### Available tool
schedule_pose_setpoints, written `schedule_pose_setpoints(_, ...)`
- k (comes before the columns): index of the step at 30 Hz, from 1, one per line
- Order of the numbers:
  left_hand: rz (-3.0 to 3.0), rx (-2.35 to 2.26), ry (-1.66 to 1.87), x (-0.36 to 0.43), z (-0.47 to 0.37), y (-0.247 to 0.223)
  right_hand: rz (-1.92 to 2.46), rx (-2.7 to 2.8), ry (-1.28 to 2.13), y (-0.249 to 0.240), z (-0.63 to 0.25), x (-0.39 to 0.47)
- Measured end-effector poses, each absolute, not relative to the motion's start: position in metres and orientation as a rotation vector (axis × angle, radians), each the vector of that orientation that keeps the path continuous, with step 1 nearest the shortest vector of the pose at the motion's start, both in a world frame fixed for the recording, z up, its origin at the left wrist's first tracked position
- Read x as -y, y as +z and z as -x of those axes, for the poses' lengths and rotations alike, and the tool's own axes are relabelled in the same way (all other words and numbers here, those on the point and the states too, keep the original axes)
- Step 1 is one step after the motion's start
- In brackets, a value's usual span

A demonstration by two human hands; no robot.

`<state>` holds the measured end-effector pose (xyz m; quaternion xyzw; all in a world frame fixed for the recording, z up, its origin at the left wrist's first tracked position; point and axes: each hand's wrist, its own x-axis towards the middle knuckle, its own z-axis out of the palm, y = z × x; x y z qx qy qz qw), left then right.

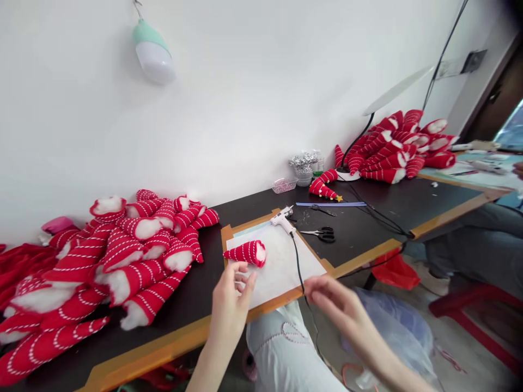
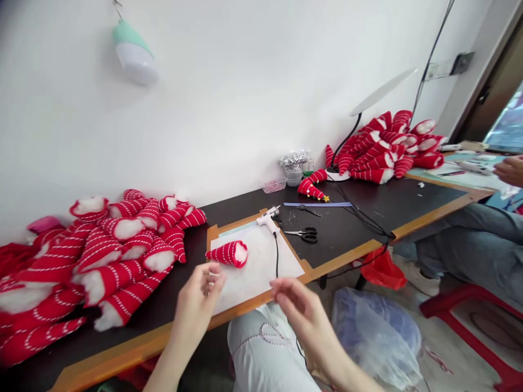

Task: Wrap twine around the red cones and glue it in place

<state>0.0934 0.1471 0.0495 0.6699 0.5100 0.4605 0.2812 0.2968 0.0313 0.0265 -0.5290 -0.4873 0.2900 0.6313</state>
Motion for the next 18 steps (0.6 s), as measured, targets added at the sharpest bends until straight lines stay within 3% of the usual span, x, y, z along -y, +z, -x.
schedule_pose_setpoints(3,-1.886,-1.395,1.115,-0.168,-0.104,0.022,1.135,1.059,0.761,0.009,-0.302,-0.035)
schedule_pose_setpoints(9,-1.9,-1.497,1.015,-0.186,-0.115,-0.004,1.181,0.955,0.489,0.015,-0.348,-0.108)
schedule_pose_setpoints(15,-1.857,-1.526,1.045,-0.186,-0.126,-0.005,2.05,1.594,0.157,0.017,-0.352,-0.243)
schedule_pose_setpoints(18,-1.853,-1.527,1.064,-0.186,-0.129,-0.006,2.185,1.637,0.139,0.014,-0.346,-0.282)
